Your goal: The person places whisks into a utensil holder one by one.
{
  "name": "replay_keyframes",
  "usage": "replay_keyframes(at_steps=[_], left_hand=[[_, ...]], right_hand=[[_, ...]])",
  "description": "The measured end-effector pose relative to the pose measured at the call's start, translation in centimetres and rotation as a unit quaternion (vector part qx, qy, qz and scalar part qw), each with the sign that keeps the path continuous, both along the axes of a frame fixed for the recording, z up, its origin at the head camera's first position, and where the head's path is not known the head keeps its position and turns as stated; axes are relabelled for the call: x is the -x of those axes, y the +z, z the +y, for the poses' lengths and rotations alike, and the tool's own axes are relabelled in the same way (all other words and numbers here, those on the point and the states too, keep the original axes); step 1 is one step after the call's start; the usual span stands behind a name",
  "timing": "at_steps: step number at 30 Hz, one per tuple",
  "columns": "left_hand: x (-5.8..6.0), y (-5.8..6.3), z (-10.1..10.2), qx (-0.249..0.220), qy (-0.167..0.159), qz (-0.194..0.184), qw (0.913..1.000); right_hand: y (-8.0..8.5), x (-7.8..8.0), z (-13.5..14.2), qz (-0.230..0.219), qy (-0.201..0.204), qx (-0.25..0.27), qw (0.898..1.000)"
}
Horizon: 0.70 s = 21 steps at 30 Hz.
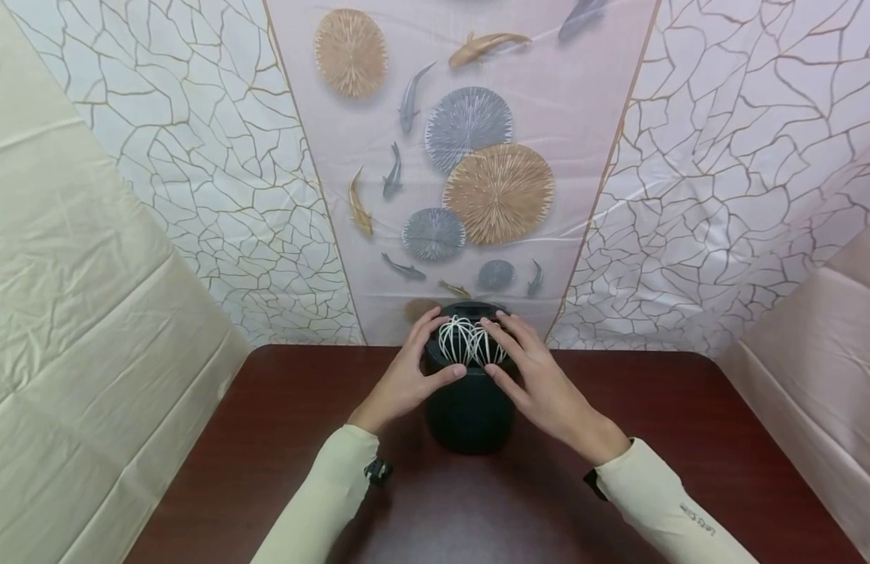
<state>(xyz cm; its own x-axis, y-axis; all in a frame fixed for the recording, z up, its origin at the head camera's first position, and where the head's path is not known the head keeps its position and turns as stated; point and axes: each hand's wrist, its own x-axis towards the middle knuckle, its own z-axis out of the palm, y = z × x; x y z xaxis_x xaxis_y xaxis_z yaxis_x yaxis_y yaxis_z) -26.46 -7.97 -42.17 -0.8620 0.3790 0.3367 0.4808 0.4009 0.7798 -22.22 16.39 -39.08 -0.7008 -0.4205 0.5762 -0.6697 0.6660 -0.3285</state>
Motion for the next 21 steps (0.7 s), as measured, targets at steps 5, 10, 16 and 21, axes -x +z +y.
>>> replay_keyframes(at_steps=[5,10,16,21], left_hand=[[0.0,-0.1,0.0,-0.001,0.002,0.003,1.0000],[0.0,-0.2,0.3,-0.005,0.006,-0.001,1.0000],[-0.2,-0.7,0.4,-0.006,0.028,0.003,0.9996],[-0.9,-0.7,0.5,-0.003,0.067,0.000,0.9977]], right_hand=[[-0.5,0.0,0.0,0.001,-0.014,0.017,1.000],[-1.7,0.4,0.2,-0.055,-0.049,0.065,0.995],[-3.5,0.8,0.0,-0.142,-0.056,0.129,0.980],[-3.9,0.8,0.1,-0.148,-0.051,0.159,0.975]])
